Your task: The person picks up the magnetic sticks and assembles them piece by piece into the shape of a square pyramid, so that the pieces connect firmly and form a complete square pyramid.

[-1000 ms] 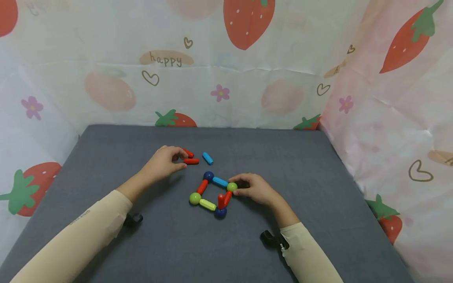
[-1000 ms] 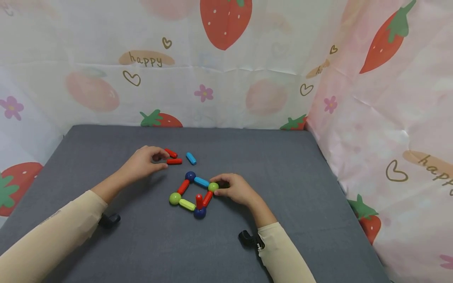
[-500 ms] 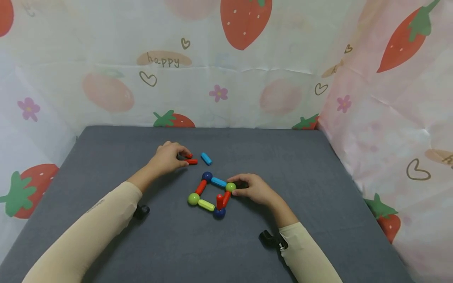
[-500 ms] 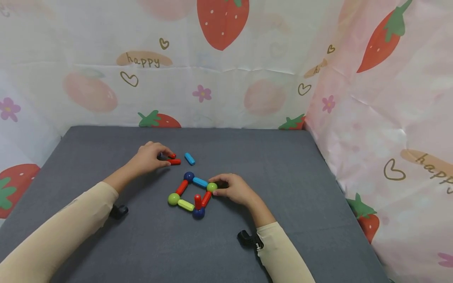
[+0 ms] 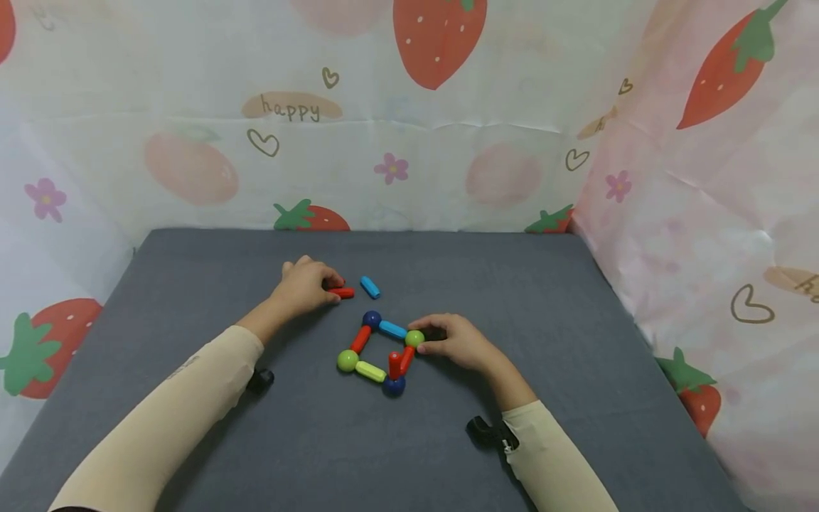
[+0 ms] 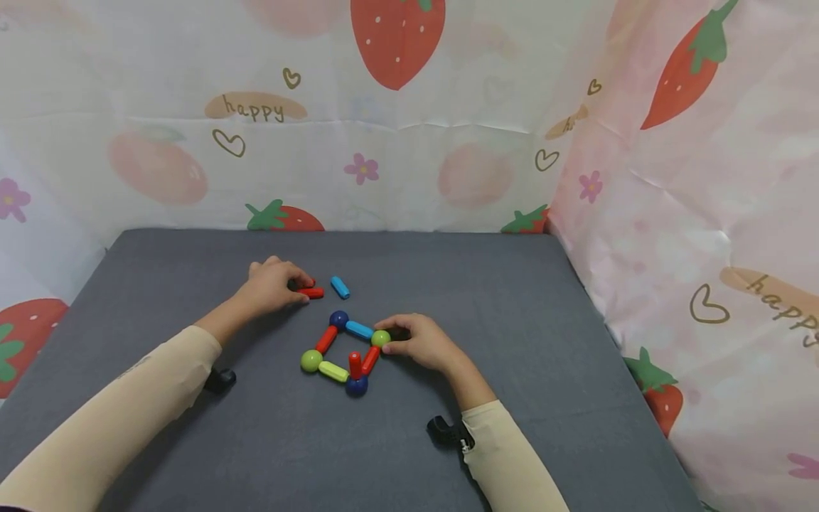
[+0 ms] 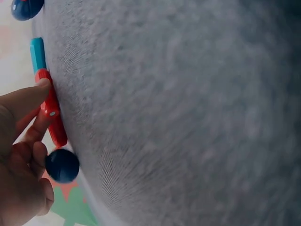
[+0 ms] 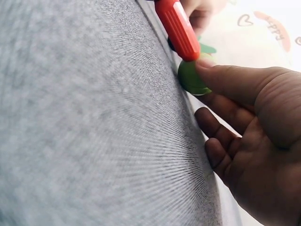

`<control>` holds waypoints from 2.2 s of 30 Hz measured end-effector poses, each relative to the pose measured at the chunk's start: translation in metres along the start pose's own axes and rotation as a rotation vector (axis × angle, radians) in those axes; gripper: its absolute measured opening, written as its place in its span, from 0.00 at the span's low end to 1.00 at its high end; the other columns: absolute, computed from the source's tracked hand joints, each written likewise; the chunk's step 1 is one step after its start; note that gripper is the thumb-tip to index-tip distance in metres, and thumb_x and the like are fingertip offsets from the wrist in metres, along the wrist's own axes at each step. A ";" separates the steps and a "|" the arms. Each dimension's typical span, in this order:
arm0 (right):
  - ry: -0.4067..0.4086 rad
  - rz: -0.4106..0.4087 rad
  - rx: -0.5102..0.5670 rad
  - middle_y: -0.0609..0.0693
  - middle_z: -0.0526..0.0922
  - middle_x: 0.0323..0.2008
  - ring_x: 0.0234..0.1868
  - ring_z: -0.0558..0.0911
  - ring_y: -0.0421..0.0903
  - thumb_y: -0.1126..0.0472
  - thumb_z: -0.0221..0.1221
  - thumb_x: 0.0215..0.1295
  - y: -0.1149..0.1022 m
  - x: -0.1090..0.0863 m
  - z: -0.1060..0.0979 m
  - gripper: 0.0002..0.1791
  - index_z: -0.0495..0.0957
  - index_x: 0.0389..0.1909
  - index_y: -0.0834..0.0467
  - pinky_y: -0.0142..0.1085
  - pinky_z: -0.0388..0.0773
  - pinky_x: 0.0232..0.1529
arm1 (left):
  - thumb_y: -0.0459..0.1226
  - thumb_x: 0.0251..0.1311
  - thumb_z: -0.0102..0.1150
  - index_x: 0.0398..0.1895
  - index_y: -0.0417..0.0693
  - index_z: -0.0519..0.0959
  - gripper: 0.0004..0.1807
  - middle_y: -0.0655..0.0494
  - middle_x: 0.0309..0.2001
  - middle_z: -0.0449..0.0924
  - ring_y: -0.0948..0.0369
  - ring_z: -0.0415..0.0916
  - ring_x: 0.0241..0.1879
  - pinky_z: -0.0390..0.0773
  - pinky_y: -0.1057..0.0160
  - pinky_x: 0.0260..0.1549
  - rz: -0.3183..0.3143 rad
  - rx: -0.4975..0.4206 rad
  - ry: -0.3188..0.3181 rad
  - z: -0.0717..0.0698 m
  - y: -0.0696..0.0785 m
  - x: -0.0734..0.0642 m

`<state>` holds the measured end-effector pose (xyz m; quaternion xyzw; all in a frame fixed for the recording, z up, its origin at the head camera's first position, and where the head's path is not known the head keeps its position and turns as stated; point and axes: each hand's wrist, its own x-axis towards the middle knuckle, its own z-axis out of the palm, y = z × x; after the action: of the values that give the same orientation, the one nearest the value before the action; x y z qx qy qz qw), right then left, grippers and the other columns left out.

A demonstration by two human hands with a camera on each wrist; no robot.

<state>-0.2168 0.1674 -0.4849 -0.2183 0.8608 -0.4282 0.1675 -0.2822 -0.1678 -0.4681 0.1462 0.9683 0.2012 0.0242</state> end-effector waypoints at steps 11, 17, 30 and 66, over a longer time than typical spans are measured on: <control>0.000 0.006 -0.004 0.44 0.84 0.52 0.50 0.80 0.43 0.57 0.70 0.65 0.002 0.000 0.001 0.20 0.84 0.58 0.45 0.41 0.78 0.53 | 0.45 0.58 0.75 0.47 0.53 0.89 0.15 0.56 0.42 0.86 0.54 0.67 0.45 0.55 0.48 0.45 -0.024 0.016 -0.012 0.006 0.001 0.003; -0.001 0.000 0.003 0.44 0.84 0.53 0.51 0.80 0.43 0.57 0.70 0.65 0.004 0.001 0.002 0.20 0.84 0.58 0.45 0.42 0.78 0.54 | 0.45 0.59 0.75 0.46 0.54 0.89 0.13 0.57 0.40 0.86 0.54 0.67 0.44 0.54 0.49 0.44 -0.012 -0.001 0.006 0.003 0.004 0.002; -0.003 -0.002 -0.008 0.45 0.84 0.54 0.52 0.80 0.43 0.57 0.70 0.66 0.002 0.001 0.001 0.20 0.84 0.59 0.46 0.42 0.77 0.54 | 0.44 0.62 0.72 0.47 0.55 0.87 0.12 0.58 0.43 0.87 0.54 0.67 0.46 0.52 0.49 0.43 0.011 -0.137 0.045 -0.012 0.010 -0.012; 0.001 -0.022 -0.004 0.45 0.84 0.56 0.55 0.80 0.45 0.56 0.69 0.66 0.003 -0.001 0.000 0.21 0.84 0.59 0.46 0.46 0.76 0.58 | 0.44 0.61 0.73 0.49 0.57 0.82 0.15 0.57 0.46 0.82 0.55 0.73 0.46 0.75 0.57 0.37 0.042 -0.508 -0.081 -0.008 0.037 -0.078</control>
<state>-0.2172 0.1694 -0.4868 -0.2279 0.8593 -0.4283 0.1622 -0.1984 -0.1612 -0.4473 0.1635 0.8818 0.4322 0.0948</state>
